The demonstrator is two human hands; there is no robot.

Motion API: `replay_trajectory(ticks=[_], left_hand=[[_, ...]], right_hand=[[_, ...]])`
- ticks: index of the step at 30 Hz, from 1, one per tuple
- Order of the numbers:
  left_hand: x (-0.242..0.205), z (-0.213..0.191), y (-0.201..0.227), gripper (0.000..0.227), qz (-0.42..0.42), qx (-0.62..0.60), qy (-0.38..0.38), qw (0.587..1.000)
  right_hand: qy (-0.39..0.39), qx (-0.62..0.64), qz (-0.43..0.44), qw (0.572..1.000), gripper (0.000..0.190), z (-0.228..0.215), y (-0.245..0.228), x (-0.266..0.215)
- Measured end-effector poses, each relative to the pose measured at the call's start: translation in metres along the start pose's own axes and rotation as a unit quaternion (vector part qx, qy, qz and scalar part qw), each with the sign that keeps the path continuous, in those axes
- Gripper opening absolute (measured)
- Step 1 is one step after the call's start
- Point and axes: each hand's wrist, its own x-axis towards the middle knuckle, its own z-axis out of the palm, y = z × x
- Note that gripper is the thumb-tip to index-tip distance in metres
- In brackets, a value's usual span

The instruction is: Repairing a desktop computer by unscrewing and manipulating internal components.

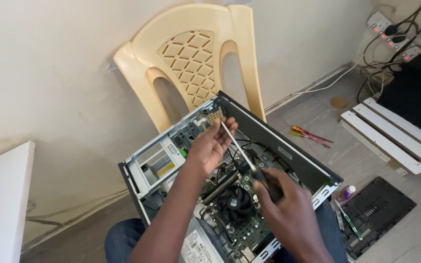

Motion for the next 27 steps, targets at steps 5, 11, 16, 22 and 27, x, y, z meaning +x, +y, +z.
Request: replay_trajectory(ticks=[5,11,16,22,27], left_hand=[[0.143,-0.042,-0.015,0.021,-0.023,-0.123,-0.012,0.992],[0.250,-0.070,-0.015,0.031,-0.064,-0.053,0.087,0.993],[0.304,-0.112,-0.031,0.025,-0.089,-0.043,0.134,0.986],[0.323,-0.107,-0.037,0.025,-0.117,-0.023,0.151,0.981],[0.347,-0.124,-0.054,0.027,-0.095,-0.060,0.165,0.980]], right_hand=[[0.076,-0.012,-0.186,0.980,0.031,0.014,-0.009,0.072],[0.039,-0.027,-0.139,0.989,0.037,0.027,-0.019,0.121],[0.001,-0.024,-0.117,0.993,0.040,0.056,-0.006,0.153],[0.029,-0.028,-0.105,0.994,0.040,0.062,-0.004,0.166],[0.052,-0.030,-0.130,0.990,0.039,0.065,-0.002,0.167]])
